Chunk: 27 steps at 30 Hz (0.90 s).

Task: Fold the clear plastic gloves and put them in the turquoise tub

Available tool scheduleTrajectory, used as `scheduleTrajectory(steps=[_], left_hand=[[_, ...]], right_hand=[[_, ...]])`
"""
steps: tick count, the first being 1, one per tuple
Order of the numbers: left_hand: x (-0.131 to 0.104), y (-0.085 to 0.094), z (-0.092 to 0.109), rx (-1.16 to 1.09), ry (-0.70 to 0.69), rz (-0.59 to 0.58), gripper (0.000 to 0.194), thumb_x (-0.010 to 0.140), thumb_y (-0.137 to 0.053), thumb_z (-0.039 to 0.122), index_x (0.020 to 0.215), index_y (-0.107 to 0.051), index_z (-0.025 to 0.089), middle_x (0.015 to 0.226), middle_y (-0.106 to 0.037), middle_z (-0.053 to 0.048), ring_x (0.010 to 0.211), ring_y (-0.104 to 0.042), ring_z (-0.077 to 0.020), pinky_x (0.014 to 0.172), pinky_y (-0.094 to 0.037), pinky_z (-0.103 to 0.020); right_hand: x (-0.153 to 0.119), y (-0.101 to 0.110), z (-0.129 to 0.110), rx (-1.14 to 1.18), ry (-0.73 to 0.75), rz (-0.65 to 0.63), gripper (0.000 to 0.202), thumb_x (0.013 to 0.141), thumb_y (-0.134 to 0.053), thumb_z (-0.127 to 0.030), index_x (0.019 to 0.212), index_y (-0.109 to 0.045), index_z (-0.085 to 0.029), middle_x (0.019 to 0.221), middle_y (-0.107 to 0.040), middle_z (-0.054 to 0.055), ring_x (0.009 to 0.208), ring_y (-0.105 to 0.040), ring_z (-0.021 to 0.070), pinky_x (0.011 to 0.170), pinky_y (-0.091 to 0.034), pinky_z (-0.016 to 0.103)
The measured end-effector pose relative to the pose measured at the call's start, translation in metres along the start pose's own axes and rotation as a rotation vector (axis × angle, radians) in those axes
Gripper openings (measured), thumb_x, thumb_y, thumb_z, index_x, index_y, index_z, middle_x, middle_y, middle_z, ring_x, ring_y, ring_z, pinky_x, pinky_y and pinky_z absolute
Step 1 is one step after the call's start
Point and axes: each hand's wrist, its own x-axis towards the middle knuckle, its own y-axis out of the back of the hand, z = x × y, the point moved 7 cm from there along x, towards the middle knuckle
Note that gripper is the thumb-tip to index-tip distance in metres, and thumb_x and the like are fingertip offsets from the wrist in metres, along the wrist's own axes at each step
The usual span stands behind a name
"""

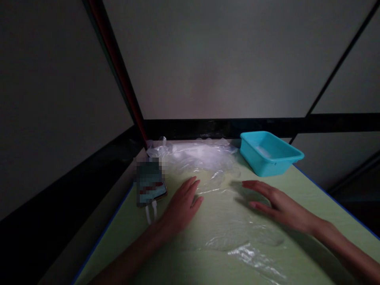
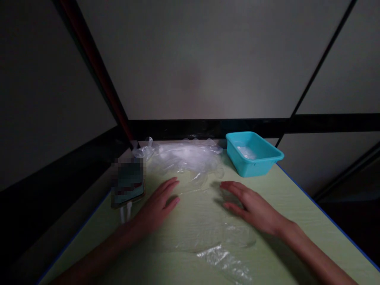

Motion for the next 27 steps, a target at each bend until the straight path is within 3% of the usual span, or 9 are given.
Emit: scheduleTrajectory(steps=[2,5,11,17,27], left_hand=[[0.010,0.003,-0.009,0.036,0.053,0.029,0.035,0.082,-0.043,0.019,0.116,-0.047,0.011,0.120,-0.052,-0.012,0.113,-0.046,-0.0214,0.097,-0.035,-0.036],[0.018,0.003,-0.022,0.074,0.119,0.060,0.028,0.080,-0.043,0.012,0.107,-0.051,0.008,0.104,-0.056,-0.014,0.101,-0.051,-0.0245,0.089,-0.039,-0.038],[0.017,-0.001,-0.029,0.113,0.179,0.055,0.015,0.079,-0.041,0.010,0.088,-0.052,0.014,0.090,-0.056,-0.009,0.086,-0.053,-0.0222,0.078,-0.041,-0.036],[0.018,-0.003,-0.030,0.103,0.200,0.032,0.015,0.079,-0.038,0.009,0.072,-0.048,0.018,0.071,-0.052,-0.003,0.069,-0.052,-0.0191,0.066,-0.040,-0.030],[0.017,0.002,-0.030,-0.058,0.216,0.087,0.014,0.075,-0.040,0.010,0.065,-0.046,0.019,0.069,-0.052,-0.002,0.067,-0.052,-0.0173,0.065,-0.039,-0.027]], right_hand=[[0.022,0.004,0.013,-0.022,0.006,0.065,0.033,0.084,-0.047,-0.034,0.110,-0.053,-0.017,0.114,-0.056,0.010,0.102,-0.053,0.0237,0.089,-0.042,0.037],[0.044,0.002,0.036,-0.044,-0.035,0.158,0.025,0.081,-0.046,-0.031,0.096,-0.056,-0.013,0.097,-0.060,0.012,0.088,-0.057,0.0234,0.077,-0.045,0.035],[0.045,-0.009,0.068,-0.039,-0.132,0.184,0.020,0.078,-0.048,-0.034,0.079,-0.052,-0.014,0.073,-0.057,0.007,0.063,-0.052,0.0187,0.054,-0.040,0.029],[0.044,-0.014,0.074,0.033,-0.179,0.161,0.018,0.076,-0.048,-0.033,0.068,-0.048,-0.017,0.060,-0.052,0.002,0.053,-0.045,0.0144,0.047,-0.032,0.025],[0.043,-0.008,0.072,0.235,-0.202,0.157,0.019,0.070,-0.051,-0.034,0.062,-0.052,-0.017,0.056,-0.052,-0.001,0.050,-0.045,0.0122,0.046,-0.033,0.024]])
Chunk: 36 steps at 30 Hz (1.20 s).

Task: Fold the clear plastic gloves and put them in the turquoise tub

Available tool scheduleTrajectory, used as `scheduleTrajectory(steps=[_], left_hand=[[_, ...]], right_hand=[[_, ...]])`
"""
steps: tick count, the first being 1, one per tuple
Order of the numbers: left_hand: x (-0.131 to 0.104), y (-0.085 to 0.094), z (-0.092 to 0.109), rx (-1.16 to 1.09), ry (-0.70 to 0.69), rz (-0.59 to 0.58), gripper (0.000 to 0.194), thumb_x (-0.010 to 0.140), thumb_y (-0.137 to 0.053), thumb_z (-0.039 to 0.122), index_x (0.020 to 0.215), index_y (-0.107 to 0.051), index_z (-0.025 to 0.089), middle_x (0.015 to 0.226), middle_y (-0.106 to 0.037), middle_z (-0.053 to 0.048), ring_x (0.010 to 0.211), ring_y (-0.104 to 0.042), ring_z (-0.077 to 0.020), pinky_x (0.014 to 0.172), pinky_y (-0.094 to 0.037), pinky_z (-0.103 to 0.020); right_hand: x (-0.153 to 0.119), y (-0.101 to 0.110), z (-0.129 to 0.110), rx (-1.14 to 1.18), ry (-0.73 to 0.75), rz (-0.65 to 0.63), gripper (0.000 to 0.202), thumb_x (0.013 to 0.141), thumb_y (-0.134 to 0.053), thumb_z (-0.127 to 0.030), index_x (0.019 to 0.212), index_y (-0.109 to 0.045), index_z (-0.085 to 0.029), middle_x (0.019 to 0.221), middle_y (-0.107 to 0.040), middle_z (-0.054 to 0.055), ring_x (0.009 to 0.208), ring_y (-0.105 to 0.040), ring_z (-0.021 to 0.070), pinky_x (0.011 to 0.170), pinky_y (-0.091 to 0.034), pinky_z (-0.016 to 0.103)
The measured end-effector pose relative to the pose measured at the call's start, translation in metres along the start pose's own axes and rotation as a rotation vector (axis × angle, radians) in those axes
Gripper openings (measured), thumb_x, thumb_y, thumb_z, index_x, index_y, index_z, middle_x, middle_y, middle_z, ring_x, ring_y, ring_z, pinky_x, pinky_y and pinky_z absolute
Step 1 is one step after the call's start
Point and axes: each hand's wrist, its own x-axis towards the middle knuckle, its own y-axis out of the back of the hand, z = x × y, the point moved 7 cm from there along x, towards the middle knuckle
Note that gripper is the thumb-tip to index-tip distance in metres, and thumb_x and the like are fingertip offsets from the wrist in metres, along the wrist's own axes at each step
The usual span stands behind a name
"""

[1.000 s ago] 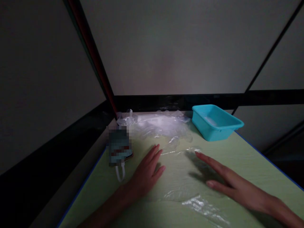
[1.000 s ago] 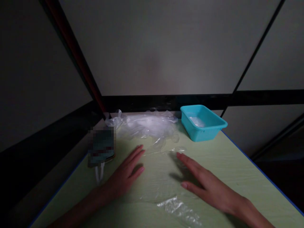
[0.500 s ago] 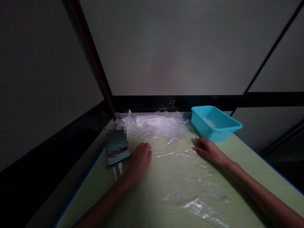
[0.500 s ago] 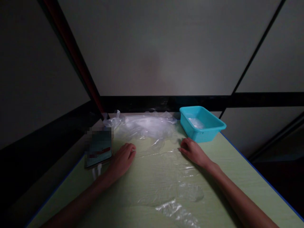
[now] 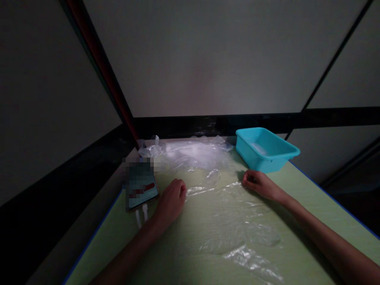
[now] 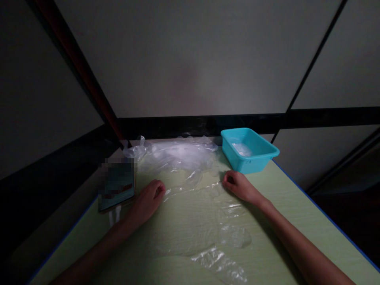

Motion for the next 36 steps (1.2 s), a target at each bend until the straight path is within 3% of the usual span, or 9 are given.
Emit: scheduleTrajectory(steps=[7,12,15,18,20,23,28,31,36], left_hand=[[0.000,0.019,0.003,-0.240,0.106,-0.009,0.012,0.071,-0.046,0.019,0.061,-0.052,0.019,0.046,-0.047,0.006,0.042,-0.049,-0.0113,0.043,-0.034,-0.019],[-0.002,0.021,0.004,-0.448,0.179,-0.016,0.014,0.070,-0.049,0.028,0.063,-0.053,0.017,0.045,-0.052,0.007,0.027,-0.044,-0.0076,0.031,-0.028,-0.017],[-0.001,0.025,0.006,-0.553,0.202,0.007,0.018,0.070,-0.049,0.033,0.069,-0.053,0.015,0.058,-0.062,0.001,0.030,-0.050,-0.0090,0.030,-0.032,-0.017],[0.006,0.035,0.011,-0.632,0.191,0.048,0.022,0.071,-0.049,0.036,0.073,-0.051,0.015,0.090,-0.066,-0.008,0.045,-0.061,-0.0121,0.035,-0.040,-0.019],[0.013,0.048,0.016,-0.664,0.170,0.080,0.021,0.072,-0.050,0.036,0.073,-0.051,0.015,0.103,-0.062,-0.009,0.054,-0.065,-0.0133,0.038,-0.042,-0.018],[0.018,0.080,0.032,-0.700,0.075,0.181,0.017,0.074,-0.053,0.033,0.074,-0.052,0.016,0.101,-0.062,-0.007,0.059,-0.065,-0.0131,0.040,-0.041,-0.017],[-0.006,0.142,0.062,-0.651,-0.193,0.417,0.009,0.075,-0.057,0.025,0.070,-0.057,0.019,0.090,-0.063,0.000,0.047,-0.059,-0.0073,0.036,-0.038,-0.016],[-0.028,0.145,0.066,-0.528,-0.309,0.351,0.006,0.076,-0.057,0.021,0.071,-0.059,0.024,0.090,-0.061,0.004,0.039,-0.049,-0.0029,0.037,-0.037,-0.017],[-0.049,0.091,0.054,-0.312,-0.360,-0.094,0.016,0.080,-0.051,0.023,0.067,-0.061,0.023,0.081,-0.061,0.001,0.051,-0.051,-0.0073,0.045,-0.038,-0.017]], right_hand=[[-0.002,0.008,-0.002,0.198,-0.030,0.009,0.021,0.066,-0.058,-0.037,0.065,-0.051,-0.017,0.061,-0.059,0.002,0.056,-0.055,0.0143,0.050,-0.043,0.025],[-0.005,0.017,-0.007,0.301,-0.084,0.107,0.028,0.066,-0.062,-0.041,0.077,-0.052,-0.017,0.061,-0.061,0.002,0.040,-0.054,0.0126,0.033,-0.039,0.023],[-0.005,0.022,-0.014,0.366,-0.081,0.184,0.035,0.066,-0.064,-0.046,0.079,-0.051,-0.017,0.062,-0.060,0.002,0.045,-0.059,0.0148,0.036,-0.044,0.023],[-0.001,0.030,-0.024,0.433,-0.054,0.264,0.038,0.064,-0.066,-0.048,0.079,-0.050,-0.017,0.064,-0.060,0.002,0.057,-0.064,0.0179,0.048,-0.051,0.027],[0.004,0.041,-0.035,0.476,-0.031,0.314,0.038,0.064,-0.067,-0.047,0.081,-0.048,-0.018,0.067,-0.060,0.001,0.064,-0.065,0.0185,0.058,-0.054,0.030],[0.009,0.066,-0.061,0.532,0.036,0.395,0.035,0.066,-0.068,-0.040,0.086,-0.048,-0.019,0.074,-0.061,0.001,0.073,-0.065,0.0170,0.070,-0.053,0.031],[-0.019,0.113,-0.115,0.592,0.298,0.574,0.023,0.073,-0.064,-0.029,0.092,-0.054,-0.023,0.076,-0.064,-0.001,0.071,-0.063,0.0134,0.066,-0.051,0.027],[-0.046,0.115,-0.119,0.578,0.311,0.566,0.021,0.074,-0.064,-0.028,0.093,-0.056,-0.025,0.075,-0.064,-0.001,0.072,-0.061,0.0142,0.068,-0.050,0.027],[-0.072,0.067,-0.076,0.479,0.101,0.272,0.022,0.079,-0.059,-0.033,0.097,-0.051,-0.025,0.074,-0.063,0.002,0.069,-0.061,0.0171,0.064,-0.051,0.031]])
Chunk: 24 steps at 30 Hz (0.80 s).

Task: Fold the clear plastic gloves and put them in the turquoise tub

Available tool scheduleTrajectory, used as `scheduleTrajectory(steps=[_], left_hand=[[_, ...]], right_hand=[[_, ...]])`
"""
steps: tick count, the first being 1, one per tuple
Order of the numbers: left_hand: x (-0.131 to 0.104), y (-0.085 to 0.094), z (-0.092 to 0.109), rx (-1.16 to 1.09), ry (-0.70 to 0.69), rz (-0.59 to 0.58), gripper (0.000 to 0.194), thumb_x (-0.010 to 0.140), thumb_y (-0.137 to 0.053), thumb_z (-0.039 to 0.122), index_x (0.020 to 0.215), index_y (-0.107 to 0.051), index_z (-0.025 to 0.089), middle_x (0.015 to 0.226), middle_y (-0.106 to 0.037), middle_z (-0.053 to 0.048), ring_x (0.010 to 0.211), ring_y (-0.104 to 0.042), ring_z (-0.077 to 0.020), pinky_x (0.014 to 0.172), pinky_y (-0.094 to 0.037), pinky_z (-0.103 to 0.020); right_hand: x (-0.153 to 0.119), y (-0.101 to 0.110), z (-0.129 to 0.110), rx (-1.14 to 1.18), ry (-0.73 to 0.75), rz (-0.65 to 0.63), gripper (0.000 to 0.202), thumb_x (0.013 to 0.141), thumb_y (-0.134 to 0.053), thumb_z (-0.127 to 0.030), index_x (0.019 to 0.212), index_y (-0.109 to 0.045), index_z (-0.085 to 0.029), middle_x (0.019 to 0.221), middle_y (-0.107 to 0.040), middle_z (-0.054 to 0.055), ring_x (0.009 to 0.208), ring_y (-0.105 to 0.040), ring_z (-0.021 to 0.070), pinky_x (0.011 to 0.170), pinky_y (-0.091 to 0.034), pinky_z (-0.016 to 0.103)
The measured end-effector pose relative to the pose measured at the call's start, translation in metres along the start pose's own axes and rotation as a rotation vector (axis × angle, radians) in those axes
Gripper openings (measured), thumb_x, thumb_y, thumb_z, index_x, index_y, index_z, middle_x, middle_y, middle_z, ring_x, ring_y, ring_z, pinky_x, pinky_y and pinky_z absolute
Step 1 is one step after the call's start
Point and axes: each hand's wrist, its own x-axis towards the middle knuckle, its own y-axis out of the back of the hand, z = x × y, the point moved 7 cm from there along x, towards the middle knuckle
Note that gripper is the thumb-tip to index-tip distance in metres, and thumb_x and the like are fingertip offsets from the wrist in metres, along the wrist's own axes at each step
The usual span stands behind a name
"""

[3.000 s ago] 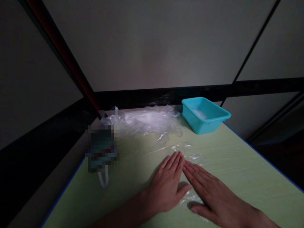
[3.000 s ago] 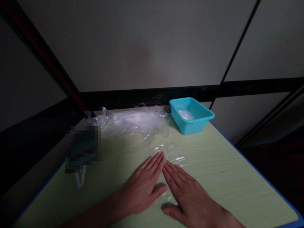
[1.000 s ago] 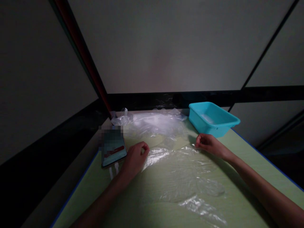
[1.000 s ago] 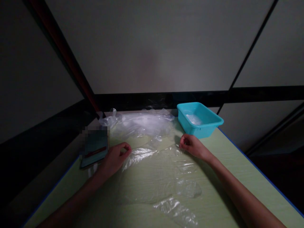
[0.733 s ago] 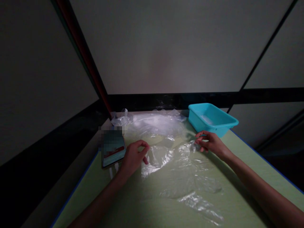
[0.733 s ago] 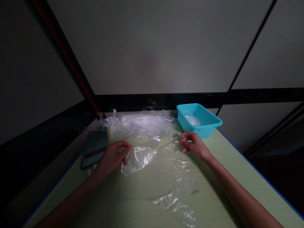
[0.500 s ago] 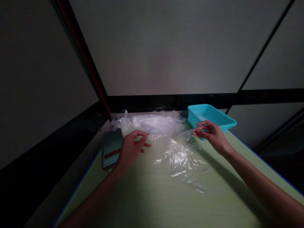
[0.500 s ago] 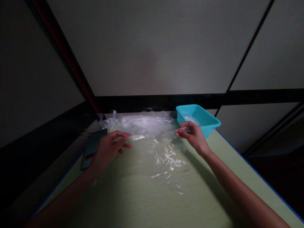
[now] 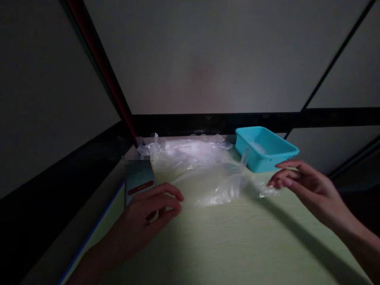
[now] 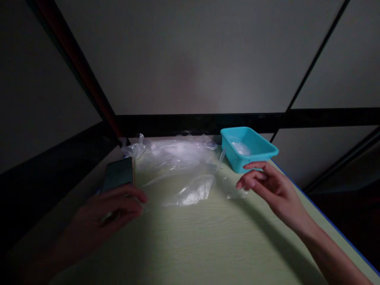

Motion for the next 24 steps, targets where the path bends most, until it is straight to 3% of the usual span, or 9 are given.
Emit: scheduleTrajectory(steps=[5,8,12,15,18,20,24], left_hand=[[-0.021,-0.051,-0.020,-0.043,0.052,-0.408,0.015,0.080,-0.049,0.016,0.071,-0.060,0.021,0.080,-0.060,0.001,0.069,-0.056,-0.0114,0.062,-0.041,-0.020],[-0.029,-0.058,-0.026,-0.049,0.136,-0.519,0.011,0.075,-0.057,0.018,0.082,-0.062,0.024,0.086,-0.062,0.003,0.079,-0.057,-0.0137,0.068,-0.040,-0.020],[-0.021,-0.048,-0.022,-0.040,0.235,-0.533,0.015,0.077,-0.055,0.026,0.088,-0.065,0.026,0.085,-0.063,0.002,0.070,-0.055,-0.0132,0.060,-0.039,-0.020],[-0.007,-0.048,-0.017,-0.081,0.235,-0.515,0.017,0.079,-0.053,0.032,0.086,-0.066,0.024,0.079,-0.063,0.002,0.062,-0.054,-0.0124,0.056,-0.039,-0.019],[0.003,-0.059,-0.021,-0.077,0.219,-0.457,0.020,0.082,-0.047,0.029,0.088,-0.064,0.022,0.080,-0.064,0.001,0.063,-0.056,-0.0132,0.060,-0.043,-0.022],[0.006,-0.064,-0.026,0.014,0.183,-0.353,0.025,0.081,-0.047,0.023,0.101,-0.060,0.023,0.098,-0.063,-0.003,0.081,-0.058,-0.0171,0.074,-0.043,-0.027],[0.002,-0.080,-0.032,0.160,0.131,-0.350,0.031,0.081,-0.046,0.018,0.110,-0.056,0.023,0.112,-0.060,-0.005,0.101,-0.053,-0.0201,0.090,-0.038,-0.032]], right_hand=[[-0.038,-0.018,0.055,-0.082,-0.237,-0.297,0.022,0.084,-0.051,-0.036,0.097,-0.051,-0.019,0.075,-0.060,0.004,0.068,-0.059,0.0167,0.059,-0.050,0.028],[-0.047,-0.015,0.065,-0.244,-0.290,-0.426,0.022,0.085,-0.048,-0.037,0.097,-0.053,-0.019,0.092,-0.060,0.007,0.065,-0.059,0.0149,0.055,-0.050,0.028],[-0.026,-0.004,0.045,-0.476,-0.190,-0.330,0.026,0.086,-0.045,-0.040,0.098,-0.054,-0.018,0.087,-0.063,0.008,0.049,-0.056,0.0120,0.043,-0.045,0.025],[-0.005,-0.019,0.027,-0.537,-0.089,-0.311,0.024,0.087,-0.044,-0.038,0.094,-0.056,-0.019,0.082,-0.065,0.007,0.052,-0.058,0.0137,0.042,-0.045,0.024],[0.006,-0.055,0.021,-0.599,0.077,-0.440,0.023,0.088,-0.041,-0.030,0.099,-0.058,-0.020,0.095,-0.065,0.007,0.074,-0.063,0.0178,0.060,-0.050,0.027],[0.005,-0.079,0.024,-0.655,0.188,-0.562,0.027,0.089,-0.041,-0.027,0.112,-0.054,-0.020,0.107,-0.061,0.007,0.093,-0.059,0.0212,0.078,-0.048,0.033],[0.001,-0.097,0.038,-0.710,0.278,-0.653,0.031,0.090,-0.039,-0.025,0.118,-0.050,-0.019,0.116,-0.057,0.008,0.104,-0.054,0.0217,0.089,-0.043,0.037]])
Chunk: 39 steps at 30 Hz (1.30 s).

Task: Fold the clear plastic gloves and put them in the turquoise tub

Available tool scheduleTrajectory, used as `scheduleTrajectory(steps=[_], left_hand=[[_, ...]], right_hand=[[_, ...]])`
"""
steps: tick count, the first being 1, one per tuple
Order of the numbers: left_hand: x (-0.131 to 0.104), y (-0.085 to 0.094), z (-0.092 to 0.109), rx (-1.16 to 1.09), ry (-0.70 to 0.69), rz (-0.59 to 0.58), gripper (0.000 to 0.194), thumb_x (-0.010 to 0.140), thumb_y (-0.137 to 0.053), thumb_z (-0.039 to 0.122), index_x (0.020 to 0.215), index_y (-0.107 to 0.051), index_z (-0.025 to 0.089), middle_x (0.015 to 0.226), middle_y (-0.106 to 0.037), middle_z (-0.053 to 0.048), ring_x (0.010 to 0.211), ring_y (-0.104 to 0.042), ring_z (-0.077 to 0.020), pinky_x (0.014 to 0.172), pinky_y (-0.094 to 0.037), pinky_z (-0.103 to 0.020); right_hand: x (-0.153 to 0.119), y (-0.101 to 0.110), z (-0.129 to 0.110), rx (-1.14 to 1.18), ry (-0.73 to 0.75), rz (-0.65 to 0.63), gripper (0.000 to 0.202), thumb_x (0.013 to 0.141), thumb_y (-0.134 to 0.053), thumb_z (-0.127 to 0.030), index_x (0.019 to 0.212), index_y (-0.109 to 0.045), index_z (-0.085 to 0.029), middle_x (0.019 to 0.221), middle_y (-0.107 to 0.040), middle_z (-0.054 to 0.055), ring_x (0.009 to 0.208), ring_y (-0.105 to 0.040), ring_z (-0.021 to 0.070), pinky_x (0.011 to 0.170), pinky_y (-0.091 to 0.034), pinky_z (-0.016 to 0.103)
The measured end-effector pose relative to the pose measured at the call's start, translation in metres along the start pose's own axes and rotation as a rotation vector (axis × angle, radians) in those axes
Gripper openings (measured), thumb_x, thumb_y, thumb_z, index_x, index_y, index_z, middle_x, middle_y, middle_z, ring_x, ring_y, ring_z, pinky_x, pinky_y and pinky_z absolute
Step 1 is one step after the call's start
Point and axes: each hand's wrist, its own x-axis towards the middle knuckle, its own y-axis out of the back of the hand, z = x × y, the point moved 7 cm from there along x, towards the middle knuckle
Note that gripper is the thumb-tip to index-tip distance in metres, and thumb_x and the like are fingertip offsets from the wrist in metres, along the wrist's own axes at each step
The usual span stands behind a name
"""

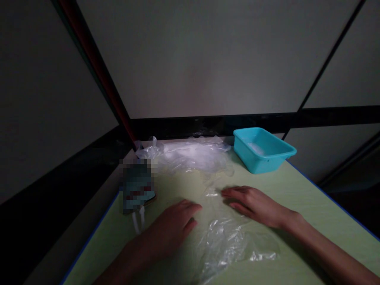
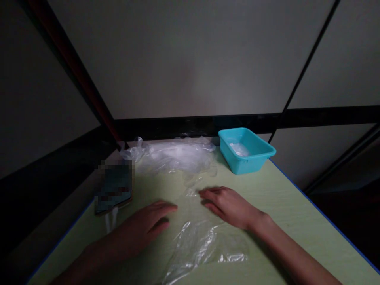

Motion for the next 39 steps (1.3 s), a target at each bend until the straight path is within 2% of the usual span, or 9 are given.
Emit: scheduleTrajectory(steps=[7,12,21,24,27,30,32,37,39], left_hand=[[0.019,-0.008,0.008,0.104,-0.135,0.053,0.025,0.082,-0.045,0.013,0.102,-0.059,0.018,0.108,-0.060,-0.005,0.102,-0.051,-0.0186,0.093,-0.037,-0.031],[0.025,-0.015,0.009,0.121,-0.196,0.136,0.024,0.082,-0.045,0.010,0.099,-0.060,0.018,0.112,-0.059,-0.005,0.104,-0.049,-0.0182,0.094,-0.037,-0.032],[0.021,-0.018,0.006,0.109,-0.225,0.178,0.027,0.080,-0.046,0.010,0.103,-0.058,0.018,0.115,-0.058,-0.006,0.106,-0.049,-0.0210,0.094,-0.038,-0.040],[0.020,-0.018,0.003,0.065,-0.176,0.224,0.030,0.078,-0.047,0.010,0.105,-0.055,0.017,0.113,-0.057,-0.007,0.105,-0.049,-0.0212,0.093,-0.040,-0.039],[0.019,-0.016,-0.002,0.014,-0.099,0.271,0.043,0.074,-0.047,0.009,0.116,-0.045,0.015,0.118,-0.052,-0.010,0.111,-0.045,-0.0217,0.096,-0.037,-0.039],[0.019,-0.018,-0.002,-0.007,-0.089,0.240,0.053,0.073,-0.046,0.009,0.125,-0.035,0.015,0.125,-0.046,-0.011,0.117,-0.040,-0.0218,0.099,-0.033,-0.040],[0.020,-0.019,0.001,-0.007,-0.111,0.206,0.055,0.073,-0.047,0.010,0.126,-0.034,0.015,0.127,-0.045,-0.011,0.118,-0.038,-0.0219,0.100,-0.032,-0.041],[0.022,-0.021,0.004,0.027,-0.134,0.179,0.051,0.073,-0.048,0.012,0.123,-0.038,0.014,0.124,-0.049,-0.011,0.116,-0.041,-0.0224,0.099,-0.032,-0.042],[0.022,-0.018,0.004,0.059,-0.125,0.210,0.050,0.073,-0.048,0.012,0.123,-0.038,0.014,0.123,-0.050,-0.011,0.115,-0.043,-0.0227,0.098,-0.033,-0.042]], right_hand=[[0.003,0.005,0.029,-0.079,-0.105,0.143,0.034,0.090,-0.039,-0.033,0.115,-0.055,-0.015,0.117,-0.057,0.011,0.109,-0.051,0.0225,0.094,-0.040,0.038],[0.015,-0.011,0.043,-0.151,-0.140,0.075,0.046,0.089,-0.040,-0.041,0.126,-0.045,-0.015,0.134,-0.039,0.016,0.125,-0.032,0.0303,0.100,-0.026,0.052],[0.013,-0.007,0.034,0.003,-0.106,0.141,0.044,0.088,-0.043,-0.038,0.128,-0.042,-0.020,0.132,-0.044,0.009,0.127,-0.028,0.0277,0.103,-0.012,0.056],[0.006,0.006,0.024,0.266,-0.021,0.167,0.036,0.087,-0.047,-0.035,0.120,-0.051,-0.021,0.124,-0.052,0.008,0.122,-0.037,0.0246,0.102,-0.021,0.051],[-0.001,0.013,0.018,0.659,0.035,0.126,0.029,0.088,-0.044,-0.035,0.110,-0.057,-0.021,0.097,-0.065,0.006,0.095,-0.058,0.0193,0.087,-0.042,0.040],[-0.004,0.020,0.022,0.863,0.010,0.240,0.028,0.089,-0.043,-0.036,0.108,-0.055,-0.019,0.082,-0.065,0.004,0.076,-0.061,0.0156,0.072,-0.048,0.032],[-0.004,0.019,0.023,0.838,-0.018,0.277,0.027,0.089,-0.044,-0.033,0.109,-0.054,-0.018,0.087,-0.064,0.005,0.080,-0.061,0.0156,0.074,-0.047,0.032],[0.002,0.001,0.011,0.610,-0.035,0.060,0.028,0.089,-0.044,-0.029,0.114,-0.050,-0.016,0.092,-0.065,0.005,0.084,-0.060,0.0160,0.075,-0.048,0.031],[0.001,0.002,0.013,0.462,-0.071,0.066,0.028,0.090,-0.042,-0.030,0.113,-0.051,-0.016,0.089,-0.065,0.005,0.079,-0.061,0.0160,0.071,-0.049,0.031]])
